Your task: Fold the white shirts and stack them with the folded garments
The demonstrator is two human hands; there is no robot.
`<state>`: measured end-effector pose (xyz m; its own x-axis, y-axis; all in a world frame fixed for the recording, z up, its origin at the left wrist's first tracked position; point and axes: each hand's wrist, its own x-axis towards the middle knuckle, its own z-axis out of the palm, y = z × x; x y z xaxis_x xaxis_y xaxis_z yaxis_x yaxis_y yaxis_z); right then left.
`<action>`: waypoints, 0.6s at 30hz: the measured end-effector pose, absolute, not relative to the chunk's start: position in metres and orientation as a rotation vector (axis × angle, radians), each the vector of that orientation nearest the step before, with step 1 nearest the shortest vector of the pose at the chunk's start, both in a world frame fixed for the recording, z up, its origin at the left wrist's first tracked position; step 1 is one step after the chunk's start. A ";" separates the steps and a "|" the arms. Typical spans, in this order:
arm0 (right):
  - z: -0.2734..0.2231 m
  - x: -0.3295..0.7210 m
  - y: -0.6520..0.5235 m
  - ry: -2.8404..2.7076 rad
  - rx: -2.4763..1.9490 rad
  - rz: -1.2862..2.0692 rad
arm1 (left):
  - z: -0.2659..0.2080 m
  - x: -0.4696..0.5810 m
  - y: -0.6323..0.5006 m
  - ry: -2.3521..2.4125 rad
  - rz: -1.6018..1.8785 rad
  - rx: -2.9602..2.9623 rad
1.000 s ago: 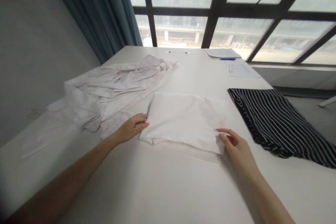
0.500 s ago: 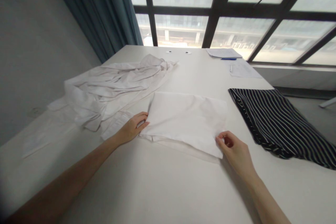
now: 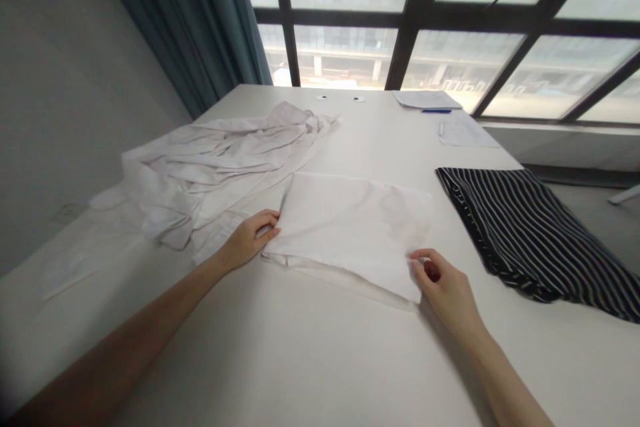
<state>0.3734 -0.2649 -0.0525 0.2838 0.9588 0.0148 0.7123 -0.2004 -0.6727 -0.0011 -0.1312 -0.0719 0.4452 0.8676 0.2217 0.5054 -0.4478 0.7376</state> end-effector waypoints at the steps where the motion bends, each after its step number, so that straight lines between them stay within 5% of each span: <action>1: -0.054 0.374 -0.265 -1.499 -1.991 0.533 | -0.073 -0.001 -0.131 1.143 0.808 2.112; 6: -0.060 0.381 -0.265 -1.518 -1.991 0.475 | -0.080 0.000 -0.131 1.115 0.847 2.007; 12: -0.058 0.382 -0.268 -1.900 -1.666 -0.001 | -0.078 0.001 -0.141 1.053 0.929 2.286; 18: -0.054 0.359 -0.271 -2.355 -1.357 0.073 | -0.068 0.004 -0.150 0.838 0.802 2.654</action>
